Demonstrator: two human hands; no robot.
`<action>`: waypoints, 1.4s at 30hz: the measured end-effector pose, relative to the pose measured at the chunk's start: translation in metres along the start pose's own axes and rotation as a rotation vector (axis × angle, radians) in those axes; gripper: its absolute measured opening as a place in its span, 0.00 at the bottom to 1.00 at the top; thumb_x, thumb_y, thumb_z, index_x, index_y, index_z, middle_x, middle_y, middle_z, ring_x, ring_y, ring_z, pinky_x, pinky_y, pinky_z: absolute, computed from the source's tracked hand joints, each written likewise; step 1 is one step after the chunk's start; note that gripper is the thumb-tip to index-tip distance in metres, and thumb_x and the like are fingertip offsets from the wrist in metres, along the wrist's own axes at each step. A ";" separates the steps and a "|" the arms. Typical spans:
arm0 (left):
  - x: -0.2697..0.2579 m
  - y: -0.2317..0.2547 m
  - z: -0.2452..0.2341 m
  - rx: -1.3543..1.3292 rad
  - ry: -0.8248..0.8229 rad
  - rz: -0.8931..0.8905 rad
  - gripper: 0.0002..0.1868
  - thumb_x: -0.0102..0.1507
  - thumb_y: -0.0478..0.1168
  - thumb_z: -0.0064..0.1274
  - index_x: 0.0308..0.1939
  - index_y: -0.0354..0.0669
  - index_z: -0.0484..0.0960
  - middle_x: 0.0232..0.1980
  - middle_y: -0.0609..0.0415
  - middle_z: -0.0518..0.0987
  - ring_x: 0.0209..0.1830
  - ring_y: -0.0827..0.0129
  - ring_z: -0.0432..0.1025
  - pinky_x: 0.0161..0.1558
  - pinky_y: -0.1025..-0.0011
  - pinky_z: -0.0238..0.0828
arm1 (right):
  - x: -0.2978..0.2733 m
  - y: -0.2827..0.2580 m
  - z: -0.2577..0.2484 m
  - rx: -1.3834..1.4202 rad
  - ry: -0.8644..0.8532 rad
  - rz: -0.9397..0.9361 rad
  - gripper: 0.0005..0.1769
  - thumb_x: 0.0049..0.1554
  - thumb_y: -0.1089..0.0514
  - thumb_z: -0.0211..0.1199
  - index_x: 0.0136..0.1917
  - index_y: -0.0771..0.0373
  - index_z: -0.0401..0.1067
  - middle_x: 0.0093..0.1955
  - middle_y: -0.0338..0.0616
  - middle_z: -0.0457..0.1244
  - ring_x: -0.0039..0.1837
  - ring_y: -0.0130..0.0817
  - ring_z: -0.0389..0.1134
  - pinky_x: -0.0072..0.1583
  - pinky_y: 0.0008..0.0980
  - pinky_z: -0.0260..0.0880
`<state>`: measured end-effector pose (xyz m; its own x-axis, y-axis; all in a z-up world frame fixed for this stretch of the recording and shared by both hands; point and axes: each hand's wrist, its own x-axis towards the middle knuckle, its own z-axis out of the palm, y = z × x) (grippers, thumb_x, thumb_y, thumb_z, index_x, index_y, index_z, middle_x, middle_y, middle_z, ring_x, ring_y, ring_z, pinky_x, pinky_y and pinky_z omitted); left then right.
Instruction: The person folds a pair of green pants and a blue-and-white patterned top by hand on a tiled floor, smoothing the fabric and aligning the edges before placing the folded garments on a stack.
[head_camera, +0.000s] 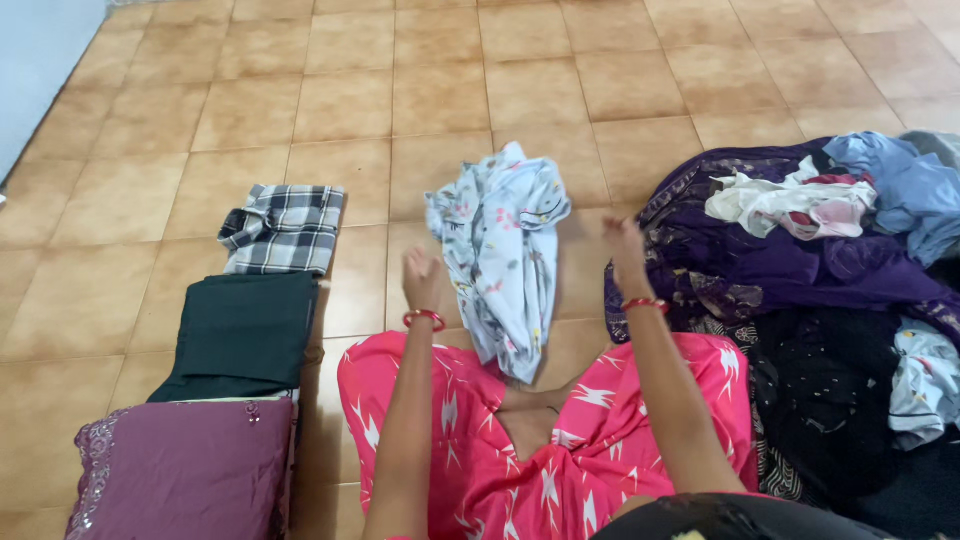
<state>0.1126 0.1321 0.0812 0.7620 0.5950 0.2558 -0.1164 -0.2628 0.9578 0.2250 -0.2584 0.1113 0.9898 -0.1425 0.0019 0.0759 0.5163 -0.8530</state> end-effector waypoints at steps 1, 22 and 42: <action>-0.016 -0.014 0.006 0.091 -0.073 -0.093 0.24 0.62 0.46 0.60 0.58 0.37 0.75 0.57 0.44 0.79 0.58 0.55 0.74 0.60 0.63 0.68 | -0.007 0.020 -0.008 -0.198 -0.042 -0.057 0.13 0.65 0.56 0.52 0.54 0.64 0.74 0.55 0.44 0.70 0.56 0.33 0.71 0.59 0.33 0.73; -0.114 -0.041 0.035 0.535 -0.139 0.396 0.15 0.65 0.48 0.55 0.53 0.47 0.79 0.55 0.50 0.80 0.58 0.50 0.72 0.57 0.49 0.64 | -0.164 0.087 -0.013 -1.260 -0.166 -0.544 0.26 0.52 0.56 0.63 0.62 0.68 0.69 0.56 0.58 0.65 0.59 0.55 0.66 0.60 0.48 0.68; -0.157 -0.006 0.034 0.772 -0.486 0.355 0.25 0.53 0.50 0.63 0.52 0.50 0.79 0.52 0.50 0.73 0.53 0.53 0.69 0.51 0.54 0.67 | -0.154 0.050 -0.036 -1.029 0.245 -0.463 0.07 0.63 0.60 0.59 0.53 0.63 0.75 0.51 0.50 0.68 0.53 0.48 0.69 0.56 0.41 0.69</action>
<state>0.0149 0.0146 0.0306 0.9626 0.0531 0.2655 -0.0726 -0.8941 0.4420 0.0723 -0.2415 0.0494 0.8344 -0.3566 0.4203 0.1798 -0.5447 -0.8191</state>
